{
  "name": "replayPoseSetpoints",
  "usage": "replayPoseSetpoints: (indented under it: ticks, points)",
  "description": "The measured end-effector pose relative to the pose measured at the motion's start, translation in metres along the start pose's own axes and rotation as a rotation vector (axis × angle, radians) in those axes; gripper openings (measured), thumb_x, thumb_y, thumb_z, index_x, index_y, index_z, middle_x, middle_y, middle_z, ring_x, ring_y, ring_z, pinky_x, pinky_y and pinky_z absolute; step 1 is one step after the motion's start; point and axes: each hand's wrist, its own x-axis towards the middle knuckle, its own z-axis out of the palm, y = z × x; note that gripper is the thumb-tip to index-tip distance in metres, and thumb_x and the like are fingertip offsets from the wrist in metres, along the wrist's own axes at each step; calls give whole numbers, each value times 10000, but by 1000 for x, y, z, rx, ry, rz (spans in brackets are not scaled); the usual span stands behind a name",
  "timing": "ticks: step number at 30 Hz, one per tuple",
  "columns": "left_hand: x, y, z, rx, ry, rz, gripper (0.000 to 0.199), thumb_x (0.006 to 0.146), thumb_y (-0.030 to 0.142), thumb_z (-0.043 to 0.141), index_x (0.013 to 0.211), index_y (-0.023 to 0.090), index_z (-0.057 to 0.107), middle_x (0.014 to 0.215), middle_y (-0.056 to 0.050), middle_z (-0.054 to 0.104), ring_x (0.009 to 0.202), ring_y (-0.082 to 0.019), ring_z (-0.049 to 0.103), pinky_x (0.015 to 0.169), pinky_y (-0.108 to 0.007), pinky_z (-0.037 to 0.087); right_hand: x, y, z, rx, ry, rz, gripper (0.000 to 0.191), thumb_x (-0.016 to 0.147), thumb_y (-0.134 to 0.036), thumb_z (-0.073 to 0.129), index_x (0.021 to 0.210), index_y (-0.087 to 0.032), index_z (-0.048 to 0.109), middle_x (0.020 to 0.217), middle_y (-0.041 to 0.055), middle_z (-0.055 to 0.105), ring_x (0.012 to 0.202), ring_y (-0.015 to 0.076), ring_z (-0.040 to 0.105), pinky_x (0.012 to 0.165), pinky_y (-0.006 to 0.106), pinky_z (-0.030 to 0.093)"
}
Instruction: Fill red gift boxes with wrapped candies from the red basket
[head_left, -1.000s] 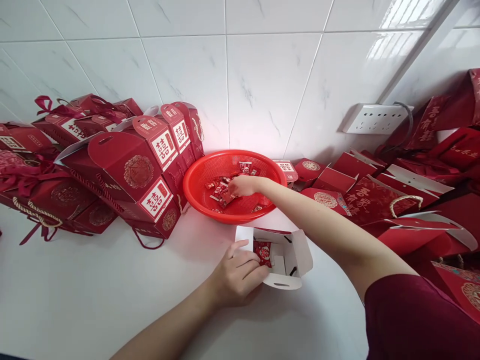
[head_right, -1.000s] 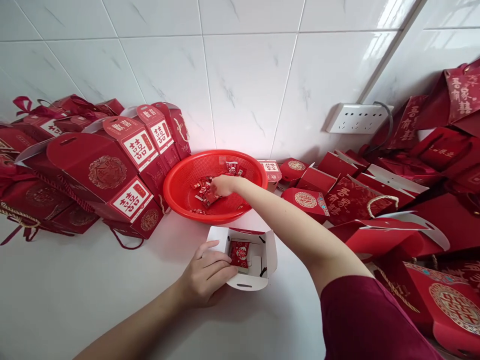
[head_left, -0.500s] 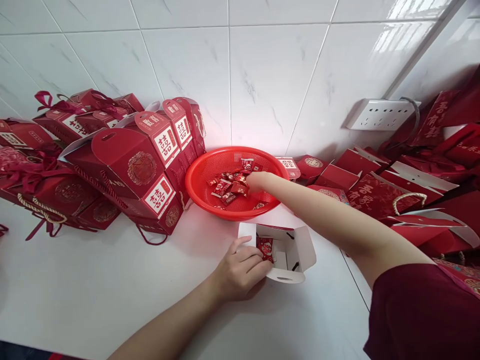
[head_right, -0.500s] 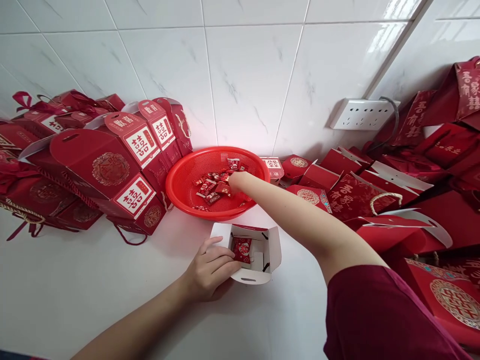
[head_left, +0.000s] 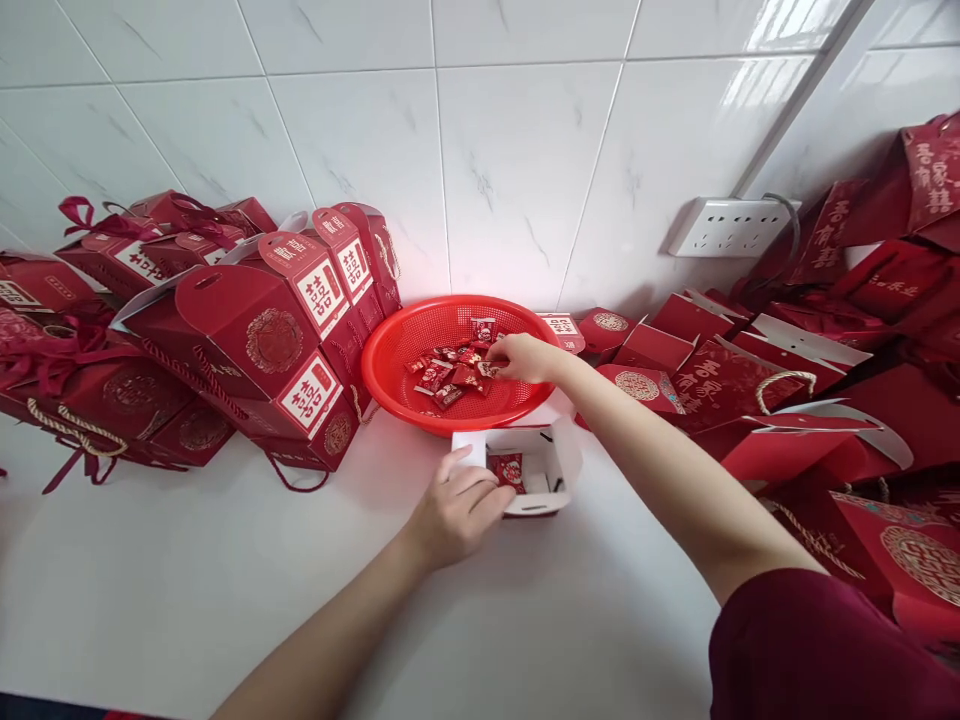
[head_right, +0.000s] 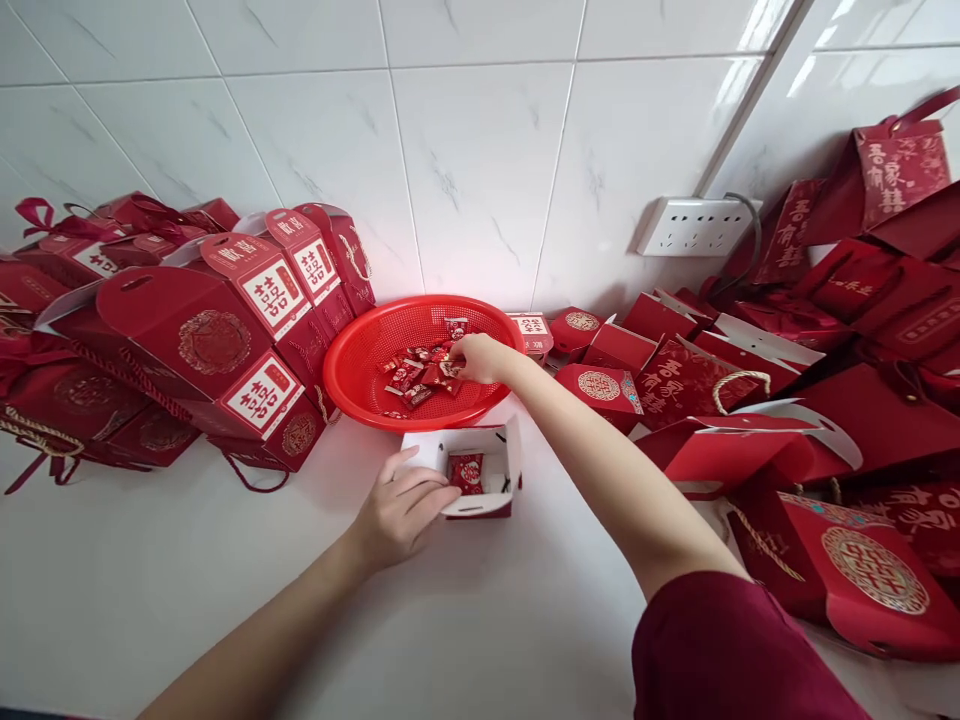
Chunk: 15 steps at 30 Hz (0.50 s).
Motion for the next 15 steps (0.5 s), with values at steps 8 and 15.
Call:
replayPoseSetpoints:
  ticks: [8,15]
  points:
    - [2,-3,1,39,30,101,194,865,45,549,986,175,628,772,13,712,761,-128,674,1038,-417,437,-125,-25,0,892,352,-239,329,903,-235,582,1219,-165,636,1147,79,705,1037,199,666,887,354,553]
    - [3,9,4,42,40,193,160,836,53,639,957,158,640,722,22,699,760,-125,674,970,-386,476,-168,-40,-21,607,278,-239,289,912,-206,564,1159,-248,706,1075,19,730,1010,234,666,898,386,544]
